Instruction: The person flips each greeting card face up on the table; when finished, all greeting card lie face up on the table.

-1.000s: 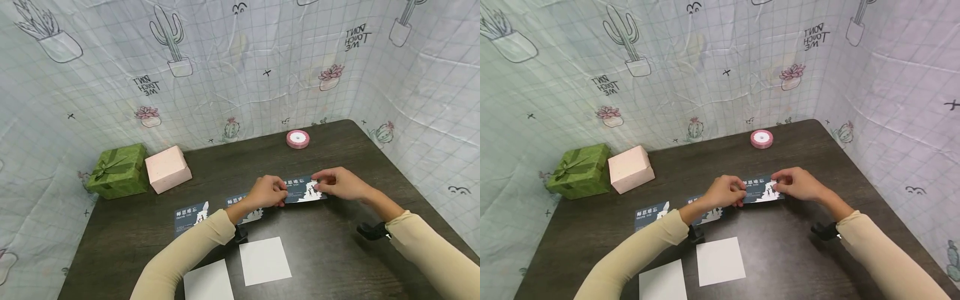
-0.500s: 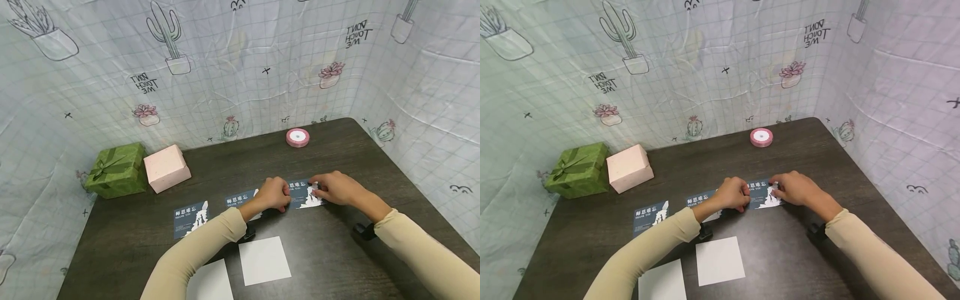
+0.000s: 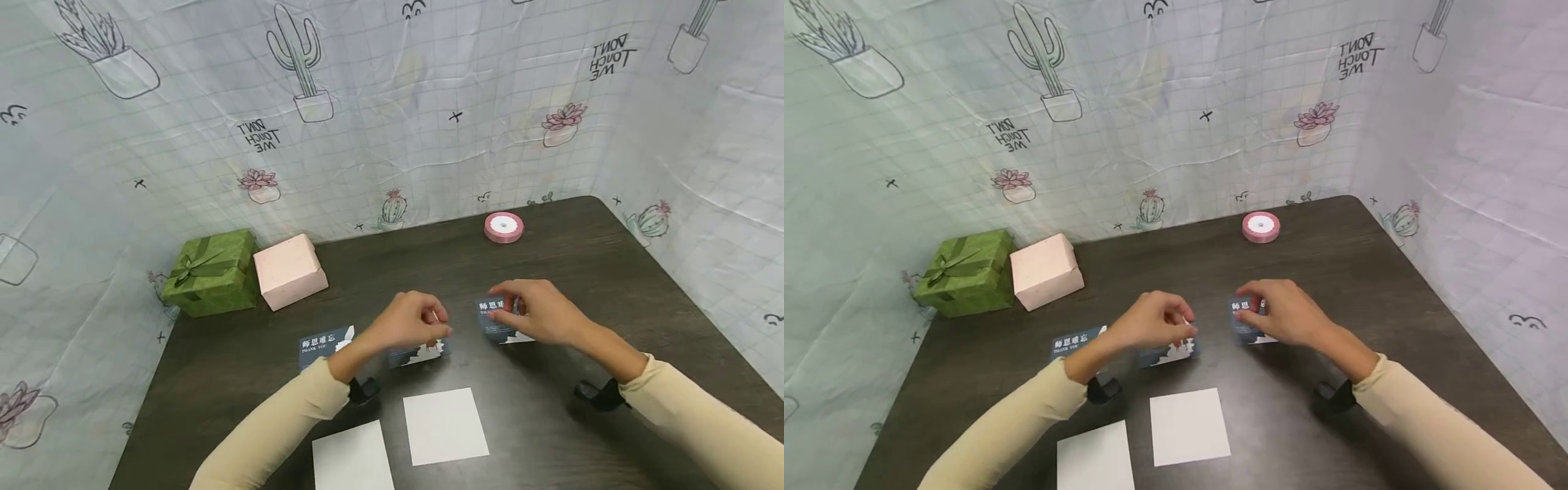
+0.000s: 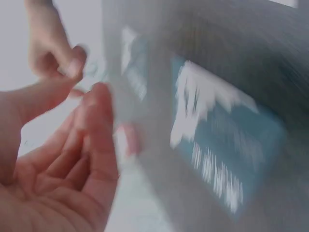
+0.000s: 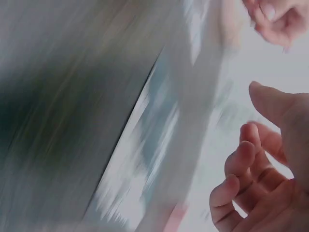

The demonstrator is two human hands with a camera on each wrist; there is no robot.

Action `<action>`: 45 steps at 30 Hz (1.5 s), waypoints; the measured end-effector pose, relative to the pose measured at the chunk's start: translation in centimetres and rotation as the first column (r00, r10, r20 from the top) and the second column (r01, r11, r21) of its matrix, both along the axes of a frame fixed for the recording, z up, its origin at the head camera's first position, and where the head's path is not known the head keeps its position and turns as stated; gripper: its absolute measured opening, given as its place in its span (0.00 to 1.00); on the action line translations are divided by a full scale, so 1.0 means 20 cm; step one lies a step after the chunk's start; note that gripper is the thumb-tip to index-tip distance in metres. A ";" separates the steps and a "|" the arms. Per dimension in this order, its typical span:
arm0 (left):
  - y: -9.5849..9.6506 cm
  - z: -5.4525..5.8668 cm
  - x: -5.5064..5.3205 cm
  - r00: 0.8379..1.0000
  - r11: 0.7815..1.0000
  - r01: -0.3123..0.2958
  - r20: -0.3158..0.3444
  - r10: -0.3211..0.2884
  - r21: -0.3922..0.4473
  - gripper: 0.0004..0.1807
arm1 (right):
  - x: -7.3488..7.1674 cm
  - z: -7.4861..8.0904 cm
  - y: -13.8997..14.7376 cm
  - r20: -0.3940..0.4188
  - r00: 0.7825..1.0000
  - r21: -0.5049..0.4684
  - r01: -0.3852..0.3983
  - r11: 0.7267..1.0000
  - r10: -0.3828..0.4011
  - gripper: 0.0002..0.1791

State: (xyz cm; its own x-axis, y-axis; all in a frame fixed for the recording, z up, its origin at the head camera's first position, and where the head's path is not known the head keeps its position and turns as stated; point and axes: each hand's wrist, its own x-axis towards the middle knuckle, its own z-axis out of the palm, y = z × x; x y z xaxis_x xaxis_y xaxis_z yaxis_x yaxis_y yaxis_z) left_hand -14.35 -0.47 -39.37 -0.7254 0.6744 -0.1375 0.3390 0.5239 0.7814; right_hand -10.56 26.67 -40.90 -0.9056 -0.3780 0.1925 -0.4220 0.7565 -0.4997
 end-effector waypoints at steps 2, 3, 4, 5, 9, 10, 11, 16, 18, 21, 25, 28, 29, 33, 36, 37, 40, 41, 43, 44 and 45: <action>-0.14 0.07 0.03 1.000 1.000 0.000 -0.024 0.000 -0.012 0.07 | 0.03 0.03 -0.10 -0.011 0.999 -0.044 -0.051 0.998 0.051 0.21; -0.20 0.09 0.04 0.999 1.000 0.005 -0.041 -0.006 -0.023 0.08 | 0.05 0.05 -0.16 -0.010 0.997 -0.058 -0.077 0.995 0.076 0.21; -0.27 0.12 0.06 0.998 0.999 0.013 -0.060 -0.015 -0.038 0.09 | 0.07 0.06 -0.21 -0.001 0.995 -0.066 -0.097 0.993 0.098 0.21; -0.33 0.13 0.08 0.997 0.998 0.024 -0.073 -0.028 -0.056 0.10 | 0.09 0.07 -0.25 0.014 0.993 -0.070 -0.118 0.991 0.119 0.21; -0.53 0.15 0.17 0.993 0.984 0.064 -0.084 -0.079 -0.163 0.17 | 0.17 0.08 -0.42 0.108 0.979 -0.005 -0.176 0.984 0.176 0.24; -0.57 0.14 0.19 0.993 0.978 0.069 -0.082 -0.086 -0.195 0.19 | 0.18 0.07 -0.45 0.130 0.974 0.026 -0.188 0.982 0.183 0.26; -0.60 0.13 0.22 0.993 0.971 0.068 -0.078 -0.088 -0.228 0.22 | 0.20 0.07 -0.49 0.148 0.970 0.054 -0.201 0.978 0.191 0.27; -0.65 0.05 0.37 0.995 0.926 0.038 -0.072 -0.070 -0.375 0.40 | 0.25 0.00 -0.60 0.158 0.960 0.176 -0.258 0.950 0.231 0.35; -0.64 0.02 0.41 0.991 0.909 0.041 -0.098 -0.090 -0.416 0.47 | 0.27 -0.03 -0.63 0.146 0.959 0.211 -0.271 0.939 0.244 0.37; -0.62 -0.04 0.47 0.976 0.891 0.037 -0.173 -0.129 -0.453 0.54 | 0.29 -0.07 -0.65 0.128 0.958 0.259 -0.283 0.923 0.258 0.42; -0.58 -0.12 0.51 0.956 0.880 0.013 -0.251 -0.150 -0.475 0.54 | 0.32 -0.10 -0.66 0.095 0.957 0.299 -0.289 0.909 0.273 0.46; -0.56 -0.16 0.53 0.954 0.886 -0.006 -0.269 -0.134 -0.464 0.50 | 0.33 -0.12 -0.66 0.071 0.958 0.312 -0.287 0.906 0.279 0.48; -0.55 -0.17 0.54 0.955 0.889 -0.012 -0.269 -0.125 -0.458 0.48 | 0.34 -0.13 -0.66 0.063 0.958 0.314 -0.286 0.905 0.280 0.48; -0.54 -0.17 0.54 0.967 0.899 -0.028 -0.238 -0.087 -0.438 0.43 | 0.35 -0.14 -0.67 0.066 0.956 0.299 -0.293 0.908 0.287 0.44; -0.55 -0.17 0.55 0.977 0.908 -0.036 -0.206 -0.056 -0.417 0.42 | 0.35 -0.13 -0.67 0.095 0.953 0.270 -0.302 0.914 0.287 0.40; -0.55 -0.17 0.55 0.979 0.913 -0.039 -0.199 -0.047 -0.407 0.42 | 0.35 -0.13 -0.68 0.109 0.953 0.258 -0.303 0.917 0.284 0.39; -0.56 -0.18 0.55 0.984 0.925 -0.046 -0.179 -0.024 -0.377 0.42 | 0.35 -0.12 -0.68 0.149 0.949 0.225 -0.307 0.925 0.279 0.39; -0.56 -0.18 0.55 0.985 0.929 -0.048 -0.172 -0.017 -0.368 0.42 | 0.35 -0.12 -0.68 0.163 0.947 0.212 -0.307 0.928 0.276 0.39; -0.57 -0.18 0.55 0.988 0.935 -0.054 -0.156 -0.001 -0.350 0.43 | 0.35 -0.11 -0.68 0.192 0.943 0.169 -0.303 0.938 0.271 0.40; -0.57 -0.18 0.55 0.989 0.939 -0.060 -0.148 0.010 -0.339 0.43 | 0.35 -0.11 -0.67 0.210 0.941 0.134 -0.298 0.945 0.266 0.39; -0.57 -0.18 0.55 0.990 0.943 -0.065 -0.141 0.020 -0.326 0.43 | 0.35 -0.10 -0.66 0.225 0.938 0.094 -0.292 0.952 0.265 0.39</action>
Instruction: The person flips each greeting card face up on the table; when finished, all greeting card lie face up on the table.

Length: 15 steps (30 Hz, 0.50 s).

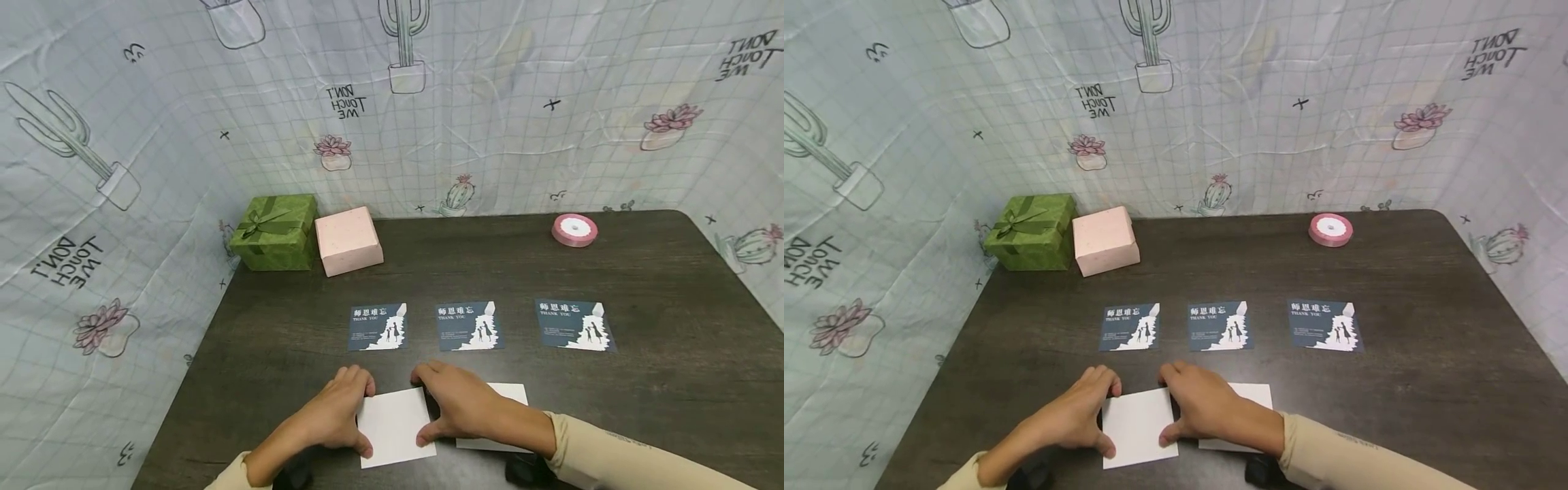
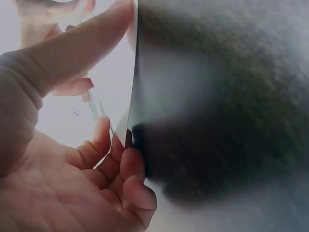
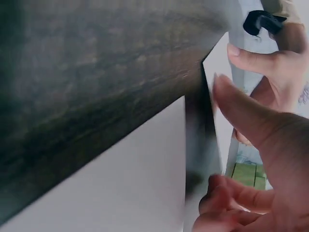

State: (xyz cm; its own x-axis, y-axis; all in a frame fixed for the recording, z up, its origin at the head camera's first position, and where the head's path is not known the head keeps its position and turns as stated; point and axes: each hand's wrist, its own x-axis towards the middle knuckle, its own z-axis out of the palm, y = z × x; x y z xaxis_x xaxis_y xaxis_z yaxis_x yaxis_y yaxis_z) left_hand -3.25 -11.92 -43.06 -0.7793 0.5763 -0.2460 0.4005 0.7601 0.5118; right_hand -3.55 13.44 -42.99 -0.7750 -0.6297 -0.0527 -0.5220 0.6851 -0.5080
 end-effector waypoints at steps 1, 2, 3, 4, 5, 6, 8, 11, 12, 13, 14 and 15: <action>0.00 0.00 0.00 1.000 1.000 -0.008 0.008 0.008 0.019 0.43 | 0.00 0.00 0.01 0.033 0.999 -0.041 0.013 0.999 -0.012 0.37; -0.01 0.00 0.00 1.000 0.999 -0.017 0.015 0.016 0.035 0.43 | 0.00 0.01 0.02 0.075 0.997 -0.092 0.028 0.995 -0.021 0.35; -0.01 0.00 0.00 1.000 0.998 -0.023 0.019 0.022 0.054 0.42 | 0.00 0.01 0.03 0.123 0.992 -0.145 0.046 0.988 -0.028 0.32; -0.01 -0.01 0.00 0.999 0.997 -0.030 0.023 0.028 0.068 0.42 | 0.00 0.01 0.04 0.181 0.983 -0.194 0.068 0.979 -0.033 0.29; -0.02 -0.01 0.00 0.999 0.996 -0.036 0.026 0.034 0.080 0.42 | 0.00 0.00 0.05 0.248 0.968 -0.245 0.090 0.965 -0.028 0.26; -0.02 -0.01 0.00 0.999 0.995 -0.038 0.024 0.036 0.091 0.42 | 0.01 0.00 0.06 0.332 0.943 -0.291 0.121 0.949 -0.019 0.24; -0.03 -0.02 0.00 0.999 0.994 -0.045 0.015 0.044 0.102 0.42 | 0.02 -0.01 0.07 0.529 0.848 -0.367 0.215 0.905 0.013 0.22; -0.04 -0.02 0.01 0.999 0.992 -0.051 -0.012 0.053 0.115 0.41 | 0.03 -0.01 0.07 0.761 0.644 -0.403 0.376 0.834 0.077 0.22; -0.04 -0.02 0.01 0.998 0.992 -0.053 -0.022 0.056 0.118 0.41 | 0.04 -0.01 0.07 0.808 0.582 -0.400 0.421 0.814 0.096 0.21; -0.04 -0.02 0.01 0.998 0.991 -0.055 -0.025 0.059 0.118 0.41 | 0.04 -0.02 0.07 0.837 0.535 -0.399 0.451 0.799 0.116 0.20; -0.04 -0.02 0.01 0.998 0.991 -0.055 -0.028 0.059 0.122 0.40 | 0.04 -0.02 0.06 0.855 0.501 -0.399 0.471 0.786 0.133 0.19; -0.04 -0.02 0.00 0.998 0.991 -0.057 -0.028 0.061 0.121 0.40 | 0.05 -0.02 0.06 0.865 0.481 -0.399 0.483 0.779 0.145 0.17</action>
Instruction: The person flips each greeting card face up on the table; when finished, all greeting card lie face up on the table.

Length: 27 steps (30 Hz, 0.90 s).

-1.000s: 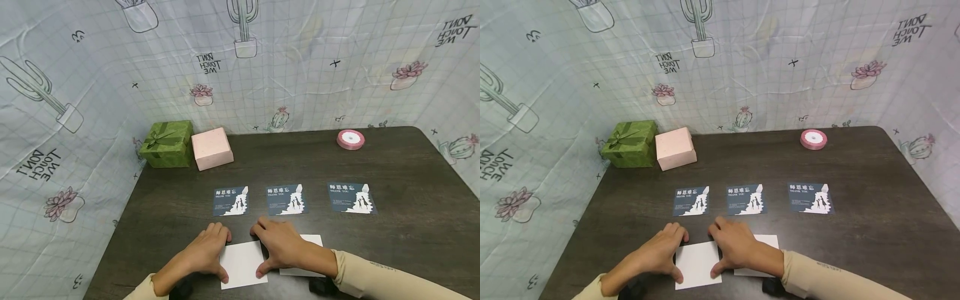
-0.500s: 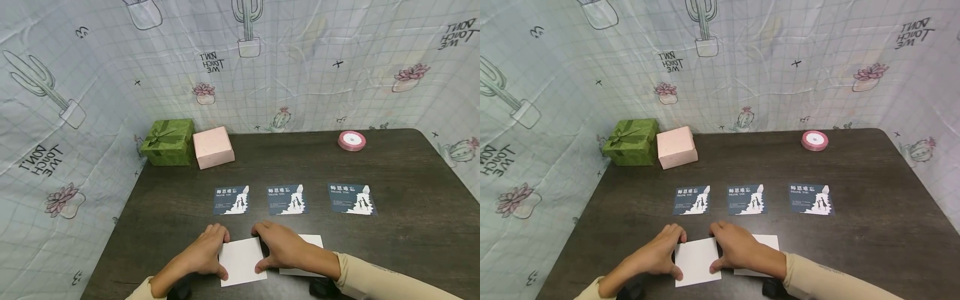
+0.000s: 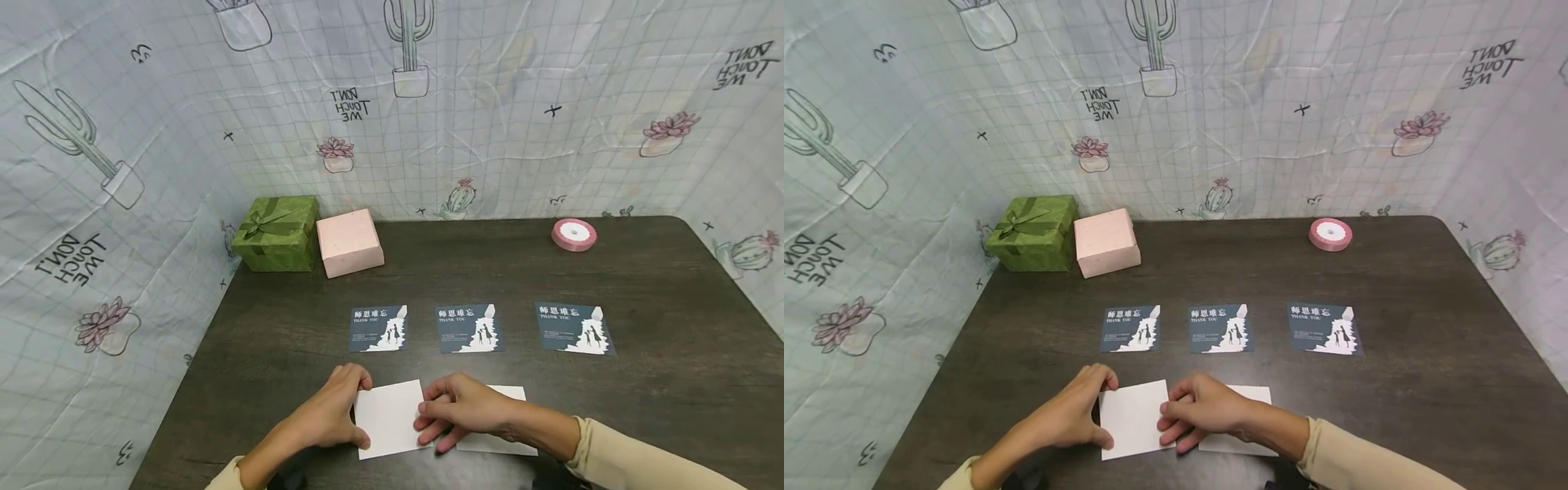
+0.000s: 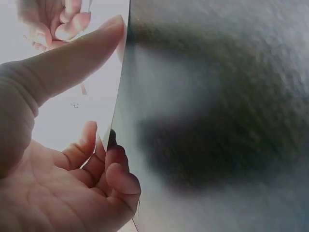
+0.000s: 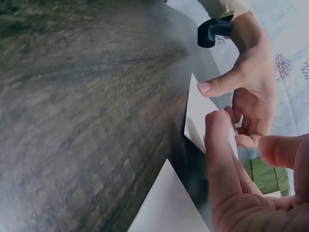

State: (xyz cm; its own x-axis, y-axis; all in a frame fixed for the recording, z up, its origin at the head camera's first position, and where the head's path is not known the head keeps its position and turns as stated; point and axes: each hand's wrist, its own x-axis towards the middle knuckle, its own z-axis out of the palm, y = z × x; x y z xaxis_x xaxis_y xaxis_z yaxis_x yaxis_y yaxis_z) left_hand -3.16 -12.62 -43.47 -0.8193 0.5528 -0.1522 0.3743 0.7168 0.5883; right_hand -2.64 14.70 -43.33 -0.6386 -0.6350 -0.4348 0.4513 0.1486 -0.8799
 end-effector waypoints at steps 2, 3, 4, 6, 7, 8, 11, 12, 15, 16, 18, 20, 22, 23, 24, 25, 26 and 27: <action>0.00 0.00 0.00 1.000 1.000 0.002 0.005 -0.002 0.004 0.40 | 0.00 -0.01 0.00 0.024 1.000 -0.017 0.001 1.000 -0.001 0.15; 0.00 0.00 -0.01 1.000 1.000 0.002 0.008 -0.002 0.004 0.40 | 0.00 -0.01 0.00 0.028 1.000 -0.018 0.003 1.000 -0.002 0.14; -0.01 0.00 -0.01 1.000 1.000 0.000 0.011 -0.001 0.011 0.40 | 0.00 -0.01 0.00 0.030 1.000 -0.018 0.003 1.000 -0.002 0.14; -0.03 0.01 -0.03 1.000 1.000 -0.013 0.023 0.013 0.028 0.40 | 0.00 -0.01 0.01 0.026 1.000 -0.008 0.001 1.000 -0.001 0.14; -0.05 0.02 -0.04 0.999 0.999 -0.029 0.037 0.028 0.043 0.40 | 0.00 -0.01 0.01 0.022 1.000 -0.004 0.000 1.000 0.000 0.14; -0.07 0.03 -0.06 0.997 0.997 -0.053 0.059 0.049 0.062 0.39 | 0.00 -0.01 0.01 0.019 1.000 0.000 0.000 1.000 0.000 0.14; -0.13 0.05 -0.10 0.963 0.977 -0.152 0.246 0.111 0.152 0.34 | -0.01 -0.01 0.01 0.011 1.000 0.008 0.006 1.000 -0.006 0.14; -0.16 0.05 -0.11 0.931 0.962 -0.190 0.346 0.113 0.196 0.31 | -0.01 -0.01 0.01 0.006 1.000 0.010 0.009 1.000 -0.009 0.14; -0.21 0.04 -0.13 0.757 0.896 -0.315 0.653 0.039 0.312 0.26 | -0.02 -0.01 0.01 -0.009 1.000 0.017 0.018 1.000 -0.018 0.14; -0.22 0.02 -0.13 0.685 0.871 -0.354 0.728 -0.006 0.340 0.25 | -0.02 -0.01 0.02 -0.015 1.000 0.020 0.022 1.000 -0.022 0.14; -0.23 0.00 -0.12 0.580 0.830 -0.403 0.809 -0.094 0.386 0.24 | -0.03 -0.01 0.02 -0.028 0.999 0.022 0.026 0.999 -0.025 0.14; -0.22 -0.02 -0.12 0.529 0.790 -0.445 0.836 -0.149 0.422 0.23 | -0.04 -0.01 0.02 -0.039 0.999 0.020 0.032 0.999 -0.031 0.14; -0.22 -0.03 -0.13 0.511 0.755 -0.482 0.843 -0.171 0.445 0.20 | -0.04 0.00 0.02 -0.052 0.998 0.012 0.039 0.999 -0.038 0.13; -0.22 -0.03 -0.13 0.508 0.739 -0.500 0.844 -0.171 0.451 0.19 | -0.04 0.00 0.02 -0.057 0.998 0.006 0.041 0.999 -0.041 0.12; -0.21 -0.02 -0.13 0.507 0.726 -0.518 0.846 -0.165 0.453 0.18 | -0.05 0.00 0.02 -0.060 0.997 -0.001 0.046 0.999 -0.046 0.13; -0.21 -0.01 -0.13 0.514 0.714 -0.531 0.843 -0.156 0.456 0.17 | -0.05 0.00 0.02 -0.063 0.997 -0.010 0.054 0.998 -0.054 0.14; -0.21 0.00 -0.13 0.520 0.705 -0.542 0.841 -0.147 0.458 0.17 | -0.05 0.01 0.02 -0.072 0.995 -0.018 0.060 0.998 -0.061 0.16; -0.21 0.01 -0.14 0.527 0.699 -0.548 0.838 -0.138 0.460 0.18 | -0.06 0.01 0.02 -0.084 0.994 -0.027 0.069 0.997 -0.071 0.18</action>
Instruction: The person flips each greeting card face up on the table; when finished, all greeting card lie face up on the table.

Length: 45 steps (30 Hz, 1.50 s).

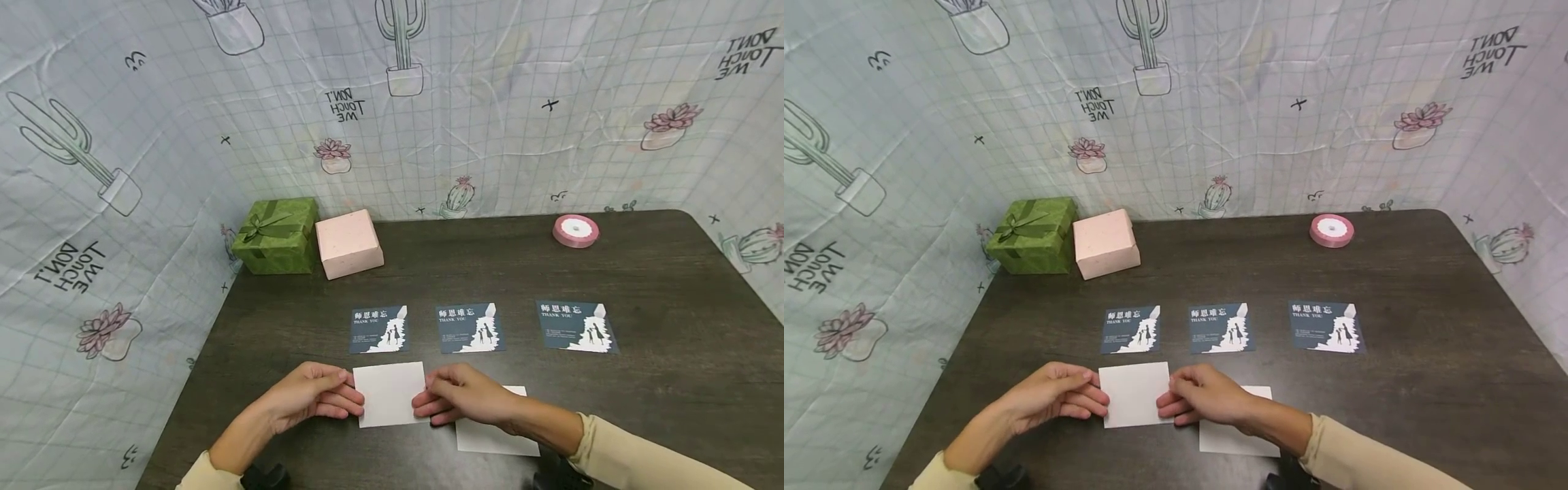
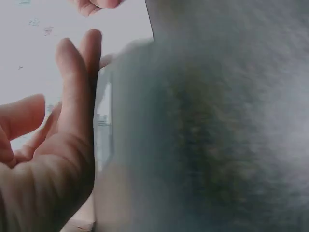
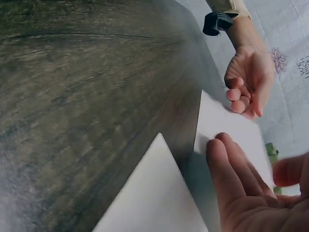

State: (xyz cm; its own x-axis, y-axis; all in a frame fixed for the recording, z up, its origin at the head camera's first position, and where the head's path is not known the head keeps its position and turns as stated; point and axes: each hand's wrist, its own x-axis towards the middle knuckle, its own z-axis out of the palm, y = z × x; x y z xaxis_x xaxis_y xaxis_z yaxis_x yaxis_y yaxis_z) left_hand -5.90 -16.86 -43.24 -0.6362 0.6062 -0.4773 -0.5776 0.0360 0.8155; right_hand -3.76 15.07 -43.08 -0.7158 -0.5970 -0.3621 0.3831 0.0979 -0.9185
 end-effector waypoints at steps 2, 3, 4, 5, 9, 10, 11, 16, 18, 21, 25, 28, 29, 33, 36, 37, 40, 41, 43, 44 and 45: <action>0.00 0.03 0.00 0.999 1.000 -0.028 -0.036 0.028 -0.009 0.20 | -0.01 0.02 0.00 -0.030 0.999 -0.010 0.023 1.000 -0.023 0.23; 0.00 0.05 0.00 0.997 0.999 -0.042 -0.059 0.041 -0.017 0.21 | -0.01 0.03 -0.01 -0.050 0.998 -0.011 0.038 0.999 -0.039 0.26; 0.00 0.07 0.00 0.995 0.998 -0.055 -0.087 0.052 -0.028 0.21 | -0.01 0.03 -0.01 -0.074 0.996 -0.008 0.054 0.999 -0.054 0.29; 0.01 0.09 0.01 0.991 0.997 -0.062 -0.123 0.057 -0.042 0.22 | -0.02 0.04 -0.02 -0.101 0.993 -0.001 0.068 0.998 -0.068 0.31; 0.02 0.12 0.02 0.960 0.986 -0.085 -0.275 0.044 -0.141 0.21 | -0.03 0.04 -0.05 -0.212 0.972 0.043 0.113 0.993 -0.101 0.26; 0.02 0.12 0.03 0.950 0.982 -0.087 -0.310 0.031 -0.168 0.20 | -0.03 0.03 -0.06 -0.248 0.964 0.064 0.117 0.991 -0.098 0.23; 0.02 0.11 0.03 0.941 0.977 -0.087 -0.337 0.017 -0.192 0.18 | -0.03 0.02 -0.07 -0.286 0.954 0.085 0.121 0.989 -0.092 0.20; 0.03 0.01 0.04 0.894 0.947 -0.075 -0.441 -0.075 -0.312 0.08 | -0.04 -0.04 -0.10 -0.526 0.849 0.236 0.103 0.966 0.038 0.15; 0.04 -0.02 0.04 0.868 0.925 -0.075 -0.481 -0.124 -0.374 0.08 | -0.04 -0.06 -0.12 -0.602 0.790 0.301 0.086 0.950 0.119 0.17; 0.05 -0.05 0.05 0.834 0.888 -0.084 -0.519 -0.185 -0.452 0.08 | -0.03 -0.08 -0.14 -0.662 0.714 0.384 0.062 0.921 0.228 0.19; 0.07 -0.05 0.05 0.809 0.850 -0.091 -0.536 -0.241 -0.520 0.09 | -0.03 -0.07 -0.16 -0.672 0.675 0.449 0.044 0.892 0.305 0.20; 0.09 -0.03 0.06 0.798 0.822 -0.092 -0.536 -0.276 -0.561 0.08 | -0.03 -0.06 -0.17 -0.699 0.625 0.487 0.060 0.872 0.348 0.17; 0.09 -0.02 0.06 0.794 0.812 -0.094 -0.536 -0.288 -0.576 0.08 | -0.03 -0.06 -0.18 -0.721 0.588 0.500 0.075 0.863 0.367 0.16; 0.12 -0.01 0.06 0.762 0.755 -0.112 -0.544 -0.352 -0.646 0.10 | -0.04 -0.05 -0.18 -0.777 0.446 0.553 0.145 0.821 0.445 0.07; 0.14 -0.01 0.05 0.720 0.733 -0.144 -0.579 -0.383 -0.665 0.12 | -0.04 -0.04 -0.16 -0.773 0.437 0.565 0.141 0.813 0.461 0.08; 0.15 -0.01 0.05 0.707 0.740 -0.151 -0.595 -0.382 -0.655 0.12 | -0.04 -0.03 -0.14 -0.769 0.452 0.559 0.131 0.819 0.453 0.11; 0.20 0.02 0.03 0.648 0.780 -0.171 -0.665 -0.371 -0.602 0.13 | -0.04 0.02 -0.06 -0.775 0.492 0.512 0.122 0.850 0.396 0.20; 0.23 0.03 0.02 0.626 0.795 -0.171 -0.687 -0.368 -0.582 0.13 | -0.04 0.05 -0.02 -0.775 0.508 0.498 0.125 0.858 0.376 0.22; 0.29 0.07 0.00 0.590 0.816 -0.163 -0.718 -0.370 -0.554 0.14 | -0.04 0.10 0.06 -0.775 0.526 0.488 0.147 0.861 0.349 0.23; 0.33 0.09 -0.02 0.575 0.823 -0.155 -0.727 -0.375 -0.547 0.15 | -0.04 0.12 0.11 -0.774 0.532 0.491 0.162 0.856 0.343 0.23; 0.36 0.12 -0.03 0.566 0.828 -0.141 -0.730 -0.382 -0.542 0.15 | -0.04 0.14 0.16 -0.770 0.539 0.501 0.179 0.847 0.342 0.23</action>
